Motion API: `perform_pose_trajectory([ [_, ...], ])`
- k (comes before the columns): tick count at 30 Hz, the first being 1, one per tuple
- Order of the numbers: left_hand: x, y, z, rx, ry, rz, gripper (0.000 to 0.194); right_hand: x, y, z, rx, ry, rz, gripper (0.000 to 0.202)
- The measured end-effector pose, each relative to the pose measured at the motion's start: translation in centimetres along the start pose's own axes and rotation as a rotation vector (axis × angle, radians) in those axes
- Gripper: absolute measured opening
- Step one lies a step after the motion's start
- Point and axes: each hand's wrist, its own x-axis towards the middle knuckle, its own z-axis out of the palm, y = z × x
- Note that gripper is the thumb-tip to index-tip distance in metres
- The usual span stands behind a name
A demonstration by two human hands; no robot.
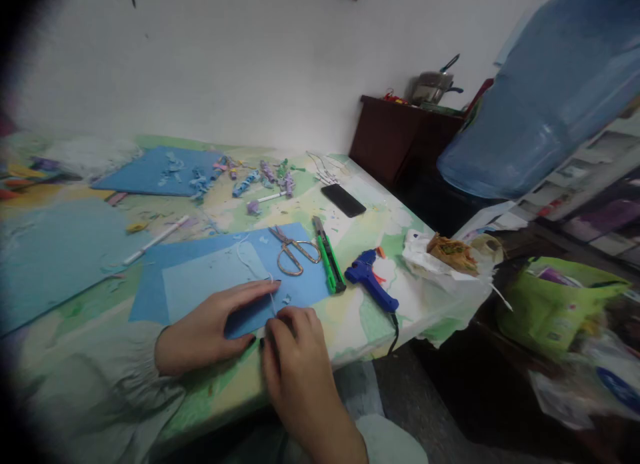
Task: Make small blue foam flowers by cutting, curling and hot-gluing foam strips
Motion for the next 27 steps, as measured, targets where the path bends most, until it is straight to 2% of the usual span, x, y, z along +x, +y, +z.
perform_pose_trajectory([
  [2, 0.0, 0.1, -0.3, 0.213, -0.017, 0.073, 0.064, 0.3, 0.3, 0.2, 0.014, 0.033, -0.002, 0.018],
  [4, 0.1, 0.0, -0.5, 0.335, -0.030, 0.121, 0.060, 0.7, 0.6, 0.4, 0.026, 0.060, 0.006, 0.016],
  [8, 0.2, -0.2, -0.4, 0.471, -0.042, 0.200, 0.056, 1.4, 0.8, 0.8, 0.050, 0.087, 0.009, 0.019],
  [11, 0.4, -0.6, -0.4, 0.551, 0.015, 0.197, 0.052, 2.0, 1.0, 1.1, 0.037, 0.088, 0.005, 0.021],
  [14, 0.8, -1.2, -0.8, 0.582, 0.097, 0.156, 0.046, 2.7, 1.1, 1.3, 0.014, 0.083, 0.018, 0.021],
  [17, 1.4, -1.8, -1.3, 0.577, 0.131, 0.143, 0.045, 3.3, 1.1, 1.3, 0.009, 0.066, 0.027, 0.021],
  [23, 1.7, -2.5, -2.4, 0.630, 0.143, 0.122, 0.037, 2.6, 0.2, 1.0, 0.058, 0.020, 0.043, 0.021],
  [27, 1.5, -2.8, -3.3, 0.643, 0.098, 0.180, 0.034, 1.7, 0.6, -0.4, 0.112, 0.032, -0.038, 0.020],
])
